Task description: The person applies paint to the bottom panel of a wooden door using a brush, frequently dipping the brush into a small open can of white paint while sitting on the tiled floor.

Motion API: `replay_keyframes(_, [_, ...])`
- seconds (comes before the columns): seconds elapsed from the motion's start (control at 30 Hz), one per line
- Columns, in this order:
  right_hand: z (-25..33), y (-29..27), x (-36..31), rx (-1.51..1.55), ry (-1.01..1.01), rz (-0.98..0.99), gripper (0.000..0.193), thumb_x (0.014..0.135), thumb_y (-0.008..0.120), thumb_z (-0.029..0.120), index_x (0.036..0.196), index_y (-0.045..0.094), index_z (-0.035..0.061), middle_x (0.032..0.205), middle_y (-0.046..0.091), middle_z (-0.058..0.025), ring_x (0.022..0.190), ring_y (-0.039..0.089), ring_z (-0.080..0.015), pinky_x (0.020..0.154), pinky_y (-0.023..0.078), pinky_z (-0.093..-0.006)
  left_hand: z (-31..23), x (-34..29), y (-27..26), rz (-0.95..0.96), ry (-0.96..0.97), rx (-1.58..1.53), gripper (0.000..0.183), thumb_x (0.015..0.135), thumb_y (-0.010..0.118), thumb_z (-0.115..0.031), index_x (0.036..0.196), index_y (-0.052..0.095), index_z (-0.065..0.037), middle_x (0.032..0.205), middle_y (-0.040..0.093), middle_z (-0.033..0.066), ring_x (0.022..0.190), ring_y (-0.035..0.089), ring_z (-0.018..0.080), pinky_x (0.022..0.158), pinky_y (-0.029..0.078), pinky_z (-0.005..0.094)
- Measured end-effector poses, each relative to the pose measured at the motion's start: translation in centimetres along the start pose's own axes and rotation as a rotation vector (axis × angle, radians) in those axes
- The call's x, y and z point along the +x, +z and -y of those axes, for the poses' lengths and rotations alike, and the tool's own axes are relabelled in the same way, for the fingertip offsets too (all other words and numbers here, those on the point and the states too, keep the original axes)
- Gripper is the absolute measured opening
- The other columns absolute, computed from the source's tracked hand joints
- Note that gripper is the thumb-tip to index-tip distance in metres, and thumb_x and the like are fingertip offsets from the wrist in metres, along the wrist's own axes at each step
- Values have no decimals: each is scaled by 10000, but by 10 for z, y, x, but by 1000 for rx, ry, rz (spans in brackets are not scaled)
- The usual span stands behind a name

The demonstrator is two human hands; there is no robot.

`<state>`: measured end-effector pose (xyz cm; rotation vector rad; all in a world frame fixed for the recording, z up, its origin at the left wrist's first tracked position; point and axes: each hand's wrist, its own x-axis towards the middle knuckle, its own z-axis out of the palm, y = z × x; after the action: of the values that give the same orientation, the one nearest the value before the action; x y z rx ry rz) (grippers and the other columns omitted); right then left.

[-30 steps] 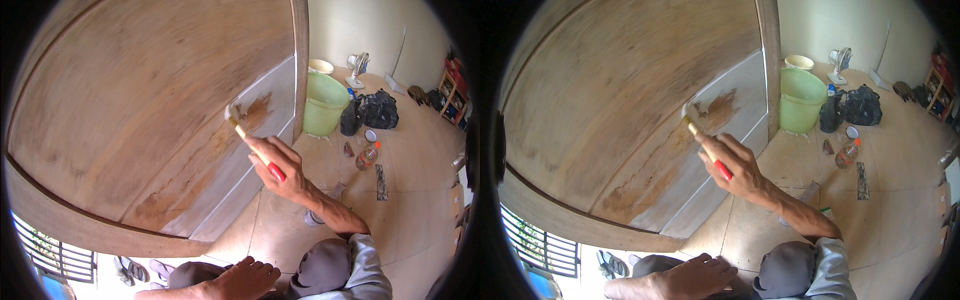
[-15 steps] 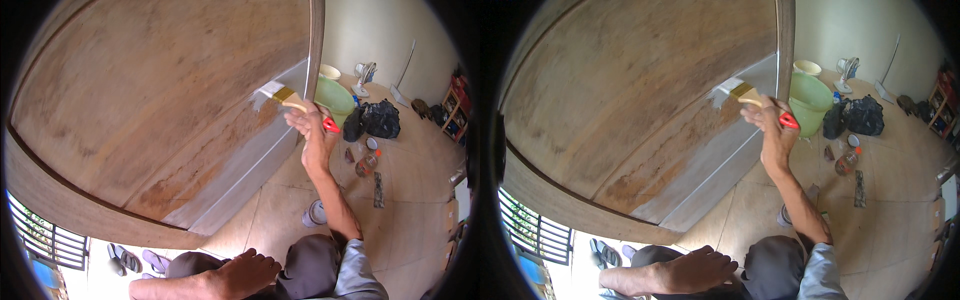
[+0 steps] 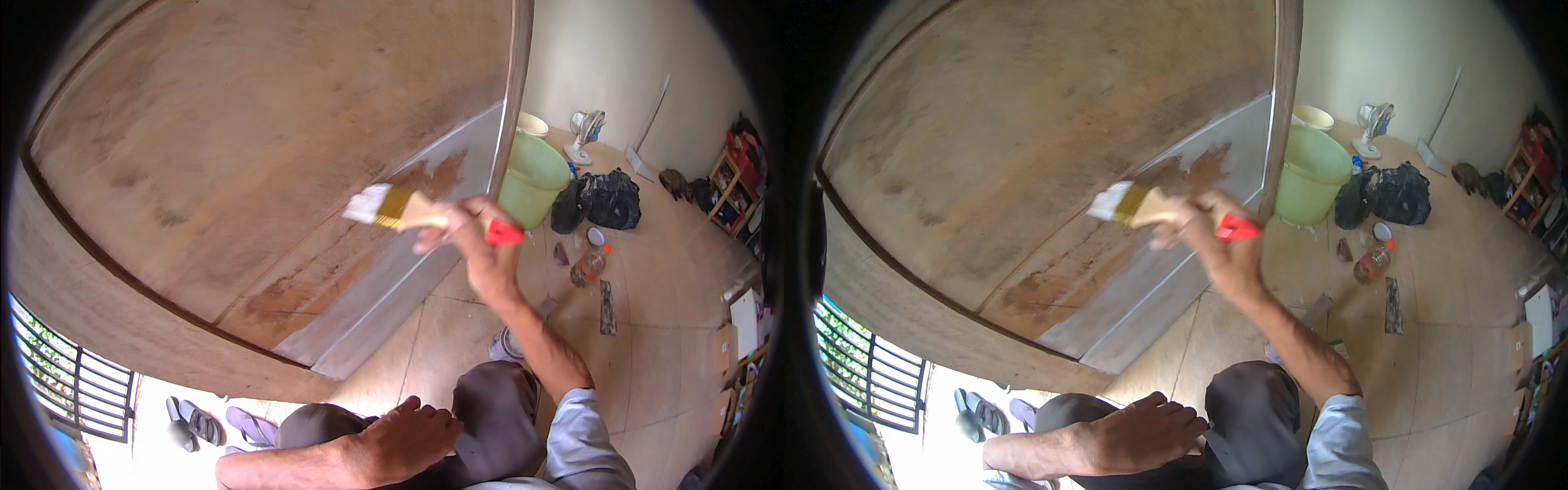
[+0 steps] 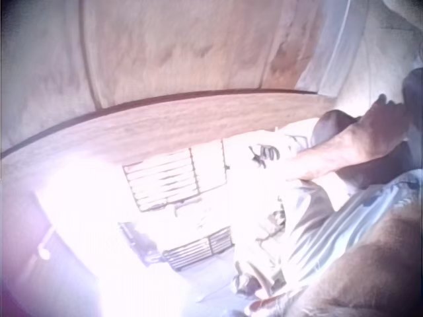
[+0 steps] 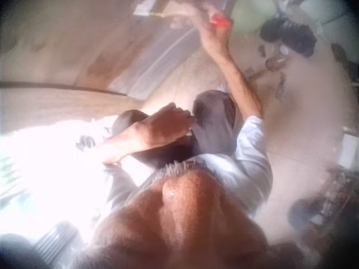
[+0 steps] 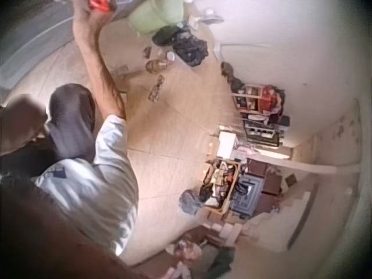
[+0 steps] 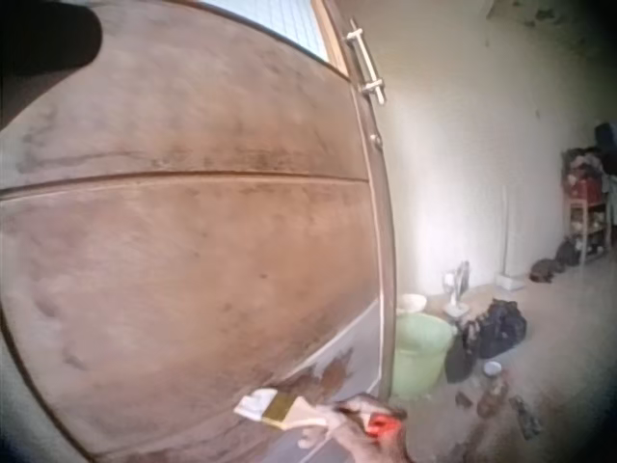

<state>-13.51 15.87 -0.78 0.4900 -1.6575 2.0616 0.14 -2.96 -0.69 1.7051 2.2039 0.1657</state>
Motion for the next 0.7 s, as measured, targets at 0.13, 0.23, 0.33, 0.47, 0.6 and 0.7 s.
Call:
replay_keyframes(0.13, [-13,-47,47,-58,-42,-262,253,980,562,140,1043,589,-103,826,712,-173,710,718,-204,670,573,-282,-1,-5,1,9,-34,-2,378,998,496,-372,1044,574,-6,924,619,84,920,632,210,807,465,340])
replay_keyframes(0.23, [-19,-70,70,-152,-125,-423,224,977,564,120,1036,602,-93,850,712,-161,728,717,-202,675,571,-277,-1,-10,1,-20,-40,5,380,999,494,-376,1033,572,-6,918,621,79,911,633,213,803,466,342])
replay_keyframes(0.33, [-23,-62,61,-203,-138,-429,203,978,583,107,1057,613,-78,882,714,-138,783,717,-183,702,575,-289,-7,-8,-5,-55,-33,-61,375,1000,494,-372,1033,565,-5,923,620,83,911,631,214,804,466,344])
replay_keyframes(0.47, [-23,-10,7,-269,-257,-109,148,950,630,77,1058,632,-26,852,718,-114,803,719,-168,714,568,-275,-8,-1,-11,22,-4,-17,339,995,519,-329,1068,557,0,928,617,87,918,629,220,807,463,346])
replay_keyframes(0.6, [-8,8,-23,-191,-242,207,175,945,601,33,1107,650,-12,884,730,-129,810,725,-157,710,575,-272,-1,-4,-8,74,-27,-39,315,997,529,-288,1110,551,5,964,610,96,951,620,220,823,460,354])
replay_keyframes(0.7, [-15,-20,-17,38,43,242,241,939,619,52,1162,625,-42,942,714,-193,810,726,-224,728,603,-336,3,-4,-17,119,-14,-108,309,992,529,-264,1138,544,8,1016,609,104,995,613,223,857,458,366])
